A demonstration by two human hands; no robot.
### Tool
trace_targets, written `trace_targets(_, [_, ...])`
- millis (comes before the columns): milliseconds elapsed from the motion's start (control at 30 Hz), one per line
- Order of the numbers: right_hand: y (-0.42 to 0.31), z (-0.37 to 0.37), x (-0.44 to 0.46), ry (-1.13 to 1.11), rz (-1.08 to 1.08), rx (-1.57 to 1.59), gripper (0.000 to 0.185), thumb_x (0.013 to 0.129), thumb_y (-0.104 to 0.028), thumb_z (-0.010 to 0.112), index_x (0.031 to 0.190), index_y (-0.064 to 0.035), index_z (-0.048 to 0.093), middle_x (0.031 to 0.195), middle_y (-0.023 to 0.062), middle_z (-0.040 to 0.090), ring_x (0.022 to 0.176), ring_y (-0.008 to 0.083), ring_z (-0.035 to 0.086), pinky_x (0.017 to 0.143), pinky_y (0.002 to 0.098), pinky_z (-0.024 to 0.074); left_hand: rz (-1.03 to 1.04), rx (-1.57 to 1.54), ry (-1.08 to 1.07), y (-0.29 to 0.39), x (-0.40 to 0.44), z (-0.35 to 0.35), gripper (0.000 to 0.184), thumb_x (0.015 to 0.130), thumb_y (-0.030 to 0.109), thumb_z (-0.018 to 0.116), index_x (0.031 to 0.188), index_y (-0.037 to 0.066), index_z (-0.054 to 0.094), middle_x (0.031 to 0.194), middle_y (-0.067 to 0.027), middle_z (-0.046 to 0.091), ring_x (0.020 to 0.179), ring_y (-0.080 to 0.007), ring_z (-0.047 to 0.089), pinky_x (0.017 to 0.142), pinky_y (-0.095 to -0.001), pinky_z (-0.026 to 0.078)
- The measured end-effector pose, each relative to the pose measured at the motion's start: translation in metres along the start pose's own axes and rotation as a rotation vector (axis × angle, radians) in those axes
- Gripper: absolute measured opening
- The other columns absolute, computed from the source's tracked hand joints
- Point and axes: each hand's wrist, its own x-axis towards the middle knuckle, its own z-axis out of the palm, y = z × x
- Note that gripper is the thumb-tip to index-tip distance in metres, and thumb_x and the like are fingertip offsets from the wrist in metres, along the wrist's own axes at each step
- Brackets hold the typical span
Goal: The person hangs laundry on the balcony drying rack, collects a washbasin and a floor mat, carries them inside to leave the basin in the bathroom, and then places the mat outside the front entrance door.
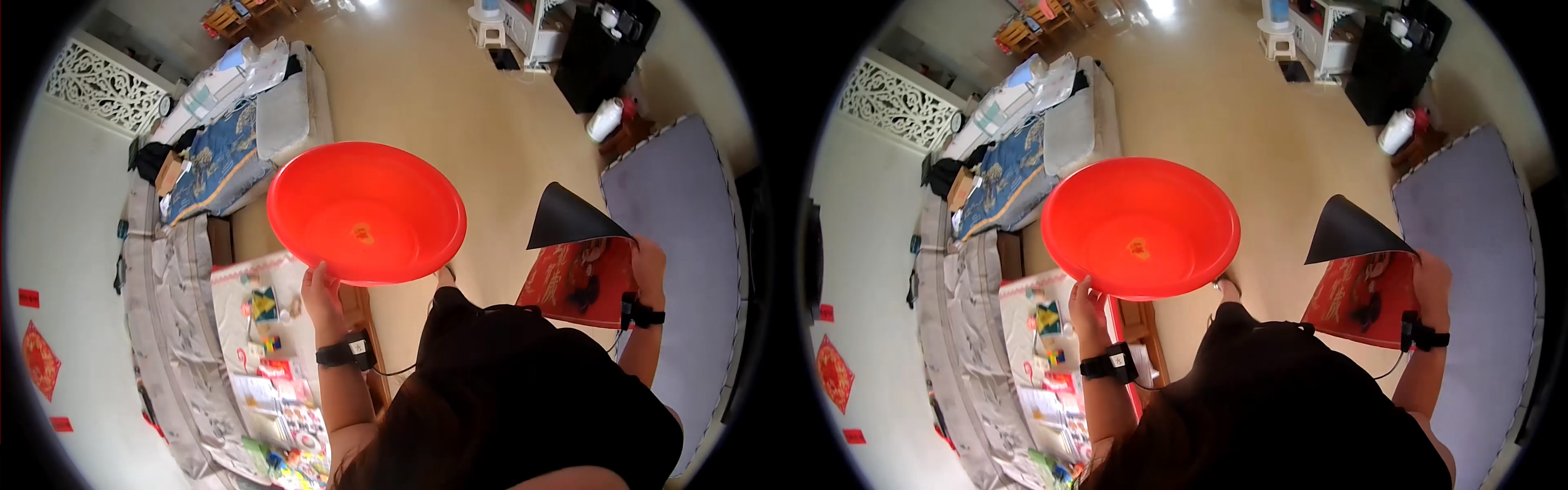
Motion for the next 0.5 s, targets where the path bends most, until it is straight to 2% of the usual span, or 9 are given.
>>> trace_targets(133, [-0.045,0.009,0.092,0.124,-0.049,-0.017,0.021,0.084,-0.020,0.048,0.092,-0.0059,0.062,0.080,0.0199,0.059,0.075,0.0376,0.056,0.066,0.0434,0.0439,-0.037,-0.086,-0.055,-0.007,0.135,0.026,0.011,0.080,0.009,0.057,0.088,0.003,0.054,0.078,-0.0026,0.058,0.070,-0.0111,0.056,0.067,-0.0238,0.047])
trace_targets(167, [-0.059,0.006,0.119,0.126,-0.021,-0.038,0.021,0.084,-0.020,0.048,0.093,-0.0061,0.062,0.081,0.0199,0.060,0.076,0.0373,0.057,0.066,0.0429,0.0442,-0.048,-0.136,-0.067,-0.004,0.167,0.041,0.008,0.078,0.007,0.058,0.083,0.007,0.053,0.068,-0.0017,0.055,0.061,-0.0120,0.055,0.061,-0.0252,0.047])
trace_targets(233, [-0.089,0.000,0.161,0.095,0.027,-0.058,0.022,0.084,-0.020,0.048,0.095,-0.0064,0.062,0.082,0.0199,0.060,0.077,0.0370,0.057,0.067,0.0425,0.0445,-0.057,-0.118,-0.074,0.008,0.217,0.075,0.008,0.078,0.008,0.058,0.084,0.006,0.053,0.070,-0.0018,0.056,0.063,-0.0119,0.055,0.063,-0.0258,0.047])
trace_targets(300, [-0.123,-0.004,0.208,0.167,0.043,0.037,0.023,0.085,-0.020,0.047,0.095,-0.0055,0.061,0.084,0.0197,0.060,0.079,0.0363,0.057,0.068,0.0417,0.0448,-0.050,-0.076,-0.095,0.022,0.273,0.112,0.009,0.079,0.008,0.058,0.085,0.005,0.052,0.071,-0.0019,0.056,0.065,-0.0118,0.055,0.064,-0.0265,0.047])
trace_targets(367, [-0.165,-0.009,0.253,0.059,0.138,0.066,0.023,0.085,-0.021,0.047,0.095,-0.0053,0.061,0.086,0.0196,0.060,0.081,0.0356,0.058,0.069,0.0412,0.0449,-0.073,-0.053,-0.104,0.027,0.326,0.147,0.023,0.080,0.010,0.057,0.102,0.002,0.055,0.093,-0.0052,0.060,0.083,-0.0121,0.056,0.071,-0.0240,0.045])
trace_targets(400, [-0.183,-0.008,0.279,-0.040,0.212,0.081,0.023,0.086,-0.021,0.047,0.096,-0.0051,0.061,0.088,0.0194,0.060,0.082,0.0350,0.058,0.070,0.0407,0.0451,-0.070,-0.053,-0.101,0.032,0.351,0.167,0.023,0.080,0.010,0.057,0.102,0.002,0.055,0.093,-0.0052,0.060,0.083,-0.0121,0.056,0.071,-0.0240,0.045])
trace_targets(433, [-0.190,0.008,0.303,0.031,0.115,0.052,0.023,0.086,-0.021,0.047,0.095,-0.0045,0.061,0.088,0.0190,0.060,0.082,0.0347,0.058,0.069,0.0403,0.0452,-0.072,-0.004,-0.163,0.039,0.375,0.190,0.024,0.080,0.010,0.057,0.103,0.002,0.055,0.096,-0.0053,0.059,0.085,-0.0120,0.055,0.072,-0.0242,0.044])
trace_targets(467, [-0.206,0.027,0.370,0.104,-0.024,0.014,0.023,0.086,-0.021,0.047,0.094,-0.0039,0.061,0.088,0.0186,0.060,0.082,0.0345,0.058,0.069,0.0399,0.0453,-0.067,0.022,-0.191,0.044,0.418,0.227,0.025,0.081,0.011,0.057,0.104,0.003,0.055,0.098,-0.0053,0.059,0.087,-0.0119,0.055,0.072,-0.0244,0.044])
trace_targets(500, [-0.223,0.034,0.404,0.140,-0.042,0.073,0.022,0.085,-0.020,0.048,0.090,-0.0032,0.061,0.086,0.0178,0.061,0.080,0.0346,0.058,0.068,0.0405,0.0452,-0.075,0.008,-0.189,0.050,0.437,0.247,0.024,0.081,0.010,0.057,0.103,0.003,0.055,0.096,-0.0045,0.060,0.084,-0.0120,0.056,0.073,-0.0245,0.044])
